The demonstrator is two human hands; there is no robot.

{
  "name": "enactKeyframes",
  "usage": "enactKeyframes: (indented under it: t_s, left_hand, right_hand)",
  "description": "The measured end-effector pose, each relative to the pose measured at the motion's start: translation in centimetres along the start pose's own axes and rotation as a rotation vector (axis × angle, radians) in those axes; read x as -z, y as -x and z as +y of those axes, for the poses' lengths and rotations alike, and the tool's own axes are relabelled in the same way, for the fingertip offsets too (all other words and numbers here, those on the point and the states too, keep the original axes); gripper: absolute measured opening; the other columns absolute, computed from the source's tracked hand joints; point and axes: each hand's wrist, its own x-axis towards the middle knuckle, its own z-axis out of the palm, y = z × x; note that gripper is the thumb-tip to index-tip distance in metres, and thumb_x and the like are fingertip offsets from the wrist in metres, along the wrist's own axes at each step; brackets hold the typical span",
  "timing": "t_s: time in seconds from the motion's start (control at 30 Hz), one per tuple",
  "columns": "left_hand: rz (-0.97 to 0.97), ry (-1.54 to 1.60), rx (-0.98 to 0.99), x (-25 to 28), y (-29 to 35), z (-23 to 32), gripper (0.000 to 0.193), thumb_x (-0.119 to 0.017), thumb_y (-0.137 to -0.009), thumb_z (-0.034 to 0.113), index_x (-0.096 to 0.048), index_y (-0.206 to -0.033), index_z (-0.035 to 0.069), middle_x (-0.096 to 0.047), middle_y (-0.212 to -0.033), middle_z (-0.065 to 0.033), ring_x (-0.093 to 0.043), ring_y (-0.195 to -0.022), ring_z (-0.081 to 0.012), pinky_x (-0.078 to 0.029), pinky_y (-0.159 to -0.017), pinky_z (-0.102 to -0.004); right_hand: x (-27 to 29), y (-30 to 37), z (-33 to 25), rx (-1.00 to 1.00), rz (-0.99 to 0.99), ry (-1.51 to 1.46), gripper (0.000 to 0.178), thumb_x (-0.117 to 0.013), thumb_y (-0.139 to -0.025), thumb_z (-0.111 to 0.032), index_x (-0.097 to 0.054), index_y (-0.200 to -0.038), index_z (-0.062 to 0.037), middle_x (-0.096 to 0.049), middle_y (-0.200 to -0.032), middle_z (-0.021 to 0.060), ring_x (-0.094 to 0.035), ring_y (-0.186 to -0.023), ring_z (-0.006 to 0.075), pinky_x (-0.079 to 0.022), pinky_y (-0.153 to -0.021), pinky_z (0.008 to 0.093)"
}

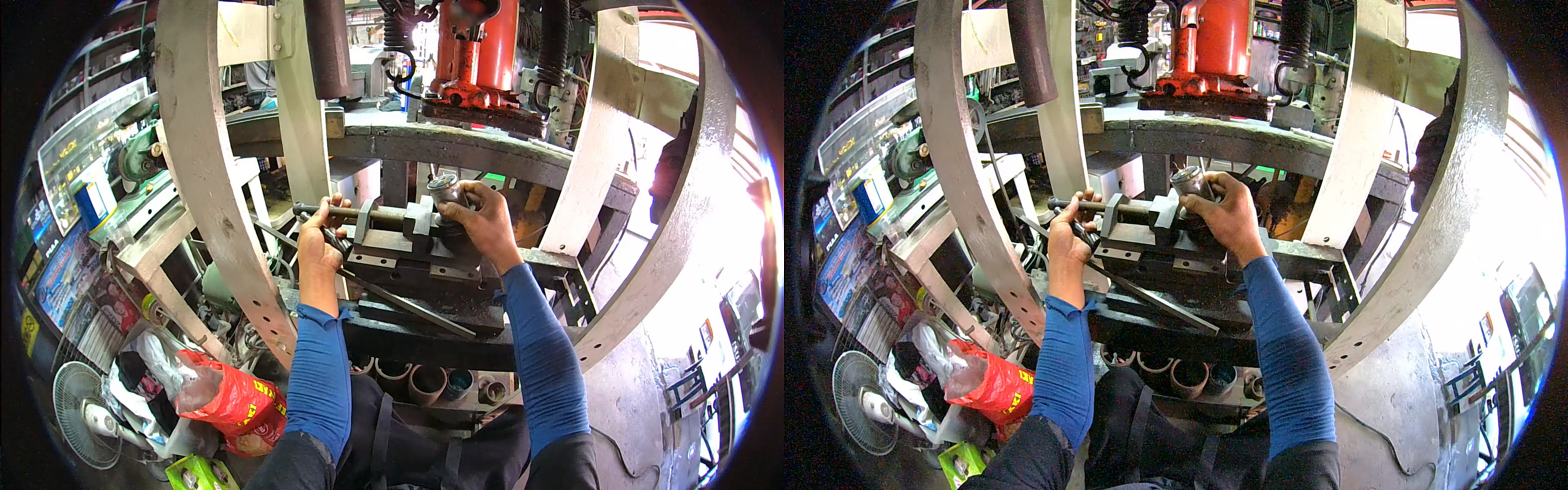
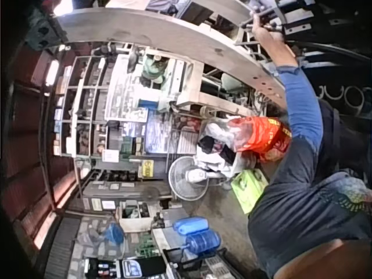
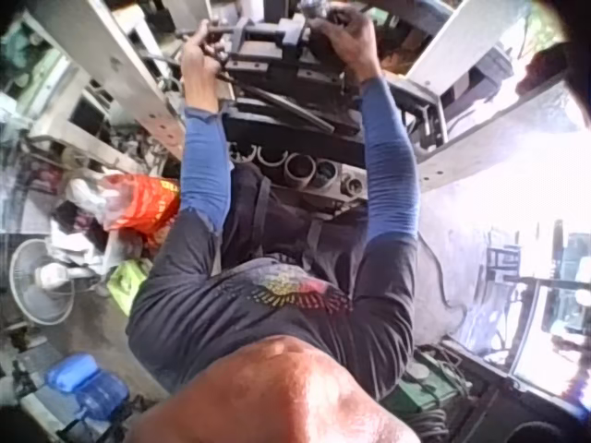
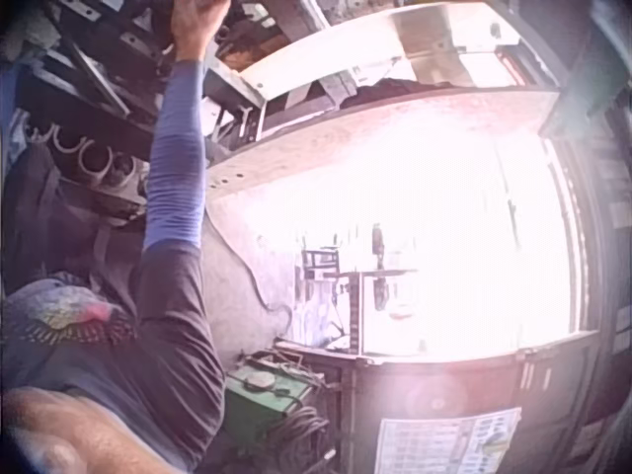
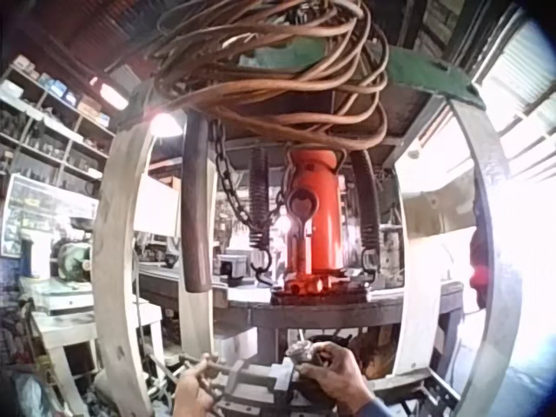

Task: The person secures a cylindrical metal part in a vise, operates a red press machine to press down on the part, then removes the part and inspects it on a workbench. The person also retrieves pliers from a tool rack.

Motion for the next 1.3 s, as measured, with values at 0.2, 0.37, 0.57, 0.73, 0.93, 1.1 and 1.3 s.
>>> enactKeyframes:
  t_s: [0.2, 0.37, 0.57, 0.73, 0.93, 1.1, 1.3]
  left_hand:
    - [0.135, -0.117, 0.01, 0.4, -0.6, -0.7, 0.02, -0.076, -0.096, 0.025, -0.068, -0.105, 0.008, -0.072, -0.095, -0.0022, -0.067, -0.079, -0.0136, -0.041, -0.05, -0.0209]
    - [0.233, -0.14, 0.014, -0.4, -0.5, -1.1, 0.025, -0.079, -0.094, 0.031, -0.069, -0.098, 0.008, -0.068, -0.087, -0.0004, -0.063, -0.072, -0.0115, -0.043, -0.05, -0.0215]
    - [0.065, -0.003, 0.02, -1.0, 0.7, -0.2, 0.018, -0.061, -0.106, 0.019, -0.071, -0.11, 0.005, -0.071, -0.109, -0.0056, -0.065, -0.085, -0.0135, -0.045, -0.057, -0.0209]
    - [0.18, -0.073, -0.005, 0.5, -0.8, -0.2, 0.018, -0.081, -0.093, 0.018, -0.072, -0.093, 0.002, -0.073, -0.09, -0.0058, -0.069, -0.075, -0.0174, -0.044, -0.049, -0.0255]
    - [0.243, -0.14, -0.028, 0.3, -1.1, -0.3, 0.025, -0.083, -0.091, 0.022, -0.07, -0.098, 0.002, -0.071, -0.09, -0.0076, -0.066, -0.073, -0.0178, -0.043, -0.05, -0.0242]
    - [0.123, 0.016, -0.065, -1.6, 0.9, -0.1, 0.012, -0.067, -0.103, 0.017, -0.063, -0.105, 0.005, -0.072, -0.098, -0.0108, -0.064, -0.077, -0.0152, -0.042, -0.051, -0.0225]
    - [0.194, -0.086, -0.091, 0.5, -1.3, -0.2, 0.017, -0.076, -0.096, 0.02, -0.069, -0.099, 0.004, -0.074, -0.096, -0.0086, -0.067, -0.076, -0.0141, -0.041, -0.05, -0.0206]
  right_hand:
    - [0.4, -1.3, -0.5, -0.013, -0.027, -0.015, 0.042, -0.084, -0.078, -0.023, -0.073, -0.11, 0.0024, -0.077, -0.098, 0.0111, -0.071, -0.084, 0.0162, -0.055, -0.082, 0.0308]
    - [1.0, -1.9, -0.1, 0.005, 0.041, -0.031, 0.042, -0.084, -0.078, -0.023, -0.072, -0.11, 0.003, -0.076, -0.1, 0.0108, -0.07, -0.089, 0.0149, -0.056, -0.084, 0.031]
    - [0.8, -1.2, 0.2, -0.046, 0.081, 0.073, 0.054, -0.087, -0.076, -0.03, -0.07, -0.116, 0.002, -0.077, -0.104, 0.0136, -0.073, -0.094, 0.0201, -0.056, -0.088, 0.0328]
    - [0.3, -1.1, -0.5, -0.038, 0.102, 0.076, 0.054, -0.086, -0.077, -0.03, -0.069, -0.117, 0.0016, -0.077, -0.104, 0.0132, -0.073, -0.094, 0.02, -0.056, -0.088, 0.0323]
    - [0.0, -0.7, -0.5, -0.048, 0.123, 0.053, 0.049, -0.085, -0.079, -0.028, -0.069, -0.116, 0.0003, -0.076, -0.101, 0.0116, -0.072, -0.09, 0.0178, -0.056, -0.085, 0.0319]
    - [0.2, -0.4, 0.2, -0.022, 0.198, 0.14, 0.05, -0.085, -0.077, -0.034, -0.071, -0.113, -0.0018, -0.076, -0.1, 0.0133, -0.073, -0.089, 0.0211, -0.056, -0.084, 0.0343]
    - [-0.6, -0.6, 0.2, -0.047, 0.199, 0.126, 0.053, -0.085, -0.076, -0.037, -0.072, -0.113, -0.0029, -0.076, -0.102, 0.0153, -0.074, -0.092, 0.0248, -0.057, -0.086, 0.0366]
